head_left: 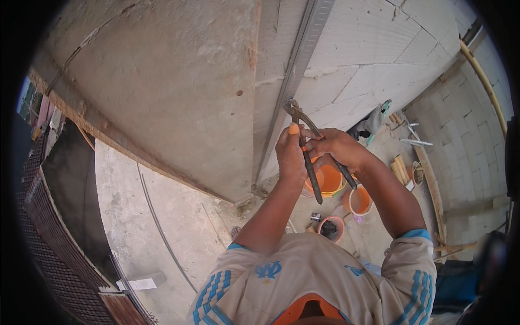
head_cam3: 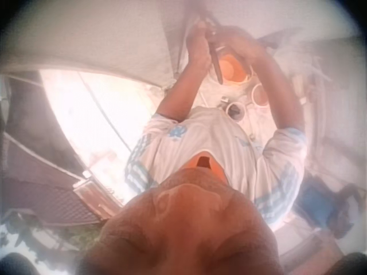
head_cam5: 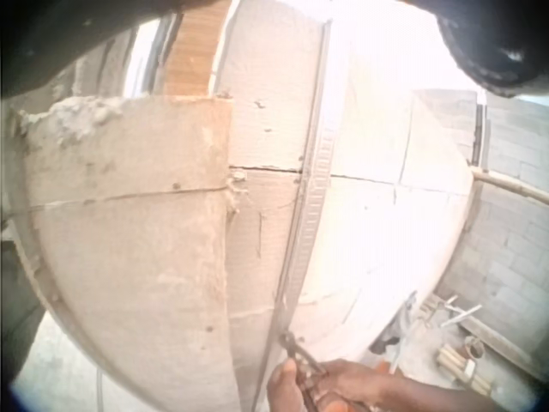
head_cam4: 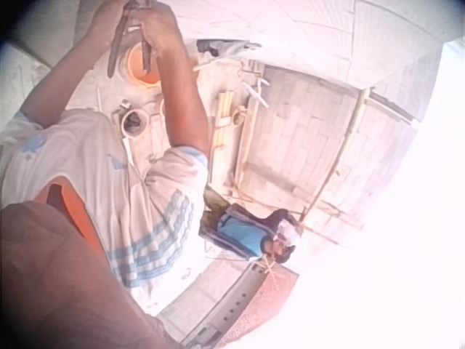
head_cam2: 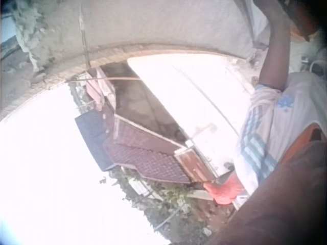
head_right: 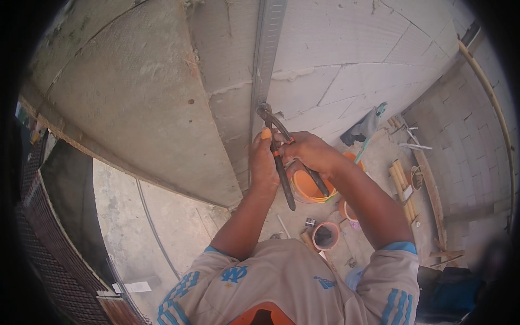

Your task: The person secures a metal conduit to a concrete wall using a hammer and nails. They position the conduit, place nails, and hammer them into the wall repeatedly along the conduit's length.

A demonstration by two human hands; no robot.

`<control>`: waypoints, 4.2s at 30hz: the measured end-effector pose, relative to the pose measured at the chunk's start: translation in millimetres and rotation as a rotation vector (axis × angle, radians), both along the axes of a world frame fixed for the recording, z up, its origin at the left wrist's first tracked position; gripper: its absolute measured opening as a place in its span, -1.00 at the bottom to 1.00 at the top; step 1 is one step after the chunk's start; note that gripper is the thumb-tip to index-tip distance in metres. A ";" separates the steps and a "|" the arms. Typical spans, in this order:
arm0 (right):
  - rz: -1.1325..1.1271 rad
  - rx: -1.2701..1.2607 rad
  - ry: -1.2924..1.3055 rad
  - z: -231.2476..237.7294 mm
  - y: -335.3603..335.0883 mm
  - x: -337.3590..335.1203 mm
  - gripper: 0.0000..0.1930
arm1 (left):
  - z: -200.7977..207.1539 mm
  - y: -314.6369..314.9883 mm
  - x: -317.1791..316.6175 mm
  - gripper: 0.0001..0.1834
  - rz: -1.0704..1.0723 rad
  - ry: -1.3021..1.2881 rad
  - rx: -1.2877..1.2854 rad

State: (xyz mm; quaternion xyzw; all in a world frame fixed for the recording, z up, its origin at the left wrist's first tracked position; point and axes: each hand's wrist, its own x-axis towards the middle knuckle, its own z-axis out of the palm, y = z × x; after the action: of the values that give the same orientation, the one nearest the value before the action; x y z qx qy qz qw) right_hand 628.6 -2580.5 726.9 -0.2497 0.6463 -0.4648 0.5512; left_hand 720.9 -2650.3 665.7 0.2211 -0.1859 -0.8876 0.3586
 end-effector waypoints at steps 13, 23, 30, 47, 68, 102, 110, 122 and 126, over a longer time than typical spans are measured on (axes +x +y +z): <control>0.020 -0.127 -0.320 -3.9 -0.9 10.1 -0.40 | -96.2 -49.0 -14.2 -0.62 -0.001 -0.383 -0.241; 0.058 0.038 0.035 20.2 -0.6 14.2 -0.68 | -92.8 -50.4 -32.4 -0.57 0.134 -0.394 -0.131; 0.249 0.139 0.813 15.5 0.2 11.2 -0.45 | -102.6 -55.3 -34.8 -0.54 0.094 -0.370 -0.168; 0.090 0.158 0.149 62.2 79.2 29.5 -0.79 | -103.0 -55.6 -28.3 -0.56 0.012 -0.401 -0.175; 0.214 -0.019 0.431 -166.1 281.5 55.1 -0.38 | -140.3 135.1 27.4 -0.86 -0.495 -0.451 -0.128; -0.160 0.684 -0.151 -518.7 214.6 154.4 -0.70 | -414.1 11.4 312.3 -0.82 -0.845 -1.166 0.149; -0.238 0.640 -0.124 -758.9 102.9 58.3 -0.74 | -553.2 27.8 242.2 -0.73 -0.939 -1.070 0.200; -0.443 0.418 0.124 -1074.5 -20.5 26.1 -0.60 | -722.9 9.5 175.1 -0.78 -0.804 -1.108 0.012; -0.533 0.443 0.099 -1081.0 -18.3 28.2 -0.54 | -707.5 -2.3 150.8 -0.82 -0.725 -0.972 -0.220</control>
State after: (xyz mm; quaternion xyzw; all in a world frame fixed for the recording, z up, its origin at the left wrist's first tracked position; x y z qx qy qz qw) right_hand 656.7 -2598.7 -354.2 0.0314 0.8000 -0.4282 0.4191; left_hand 871.7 -2652.6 -41.7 0.4847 -0.4820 -0.7265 -0.0708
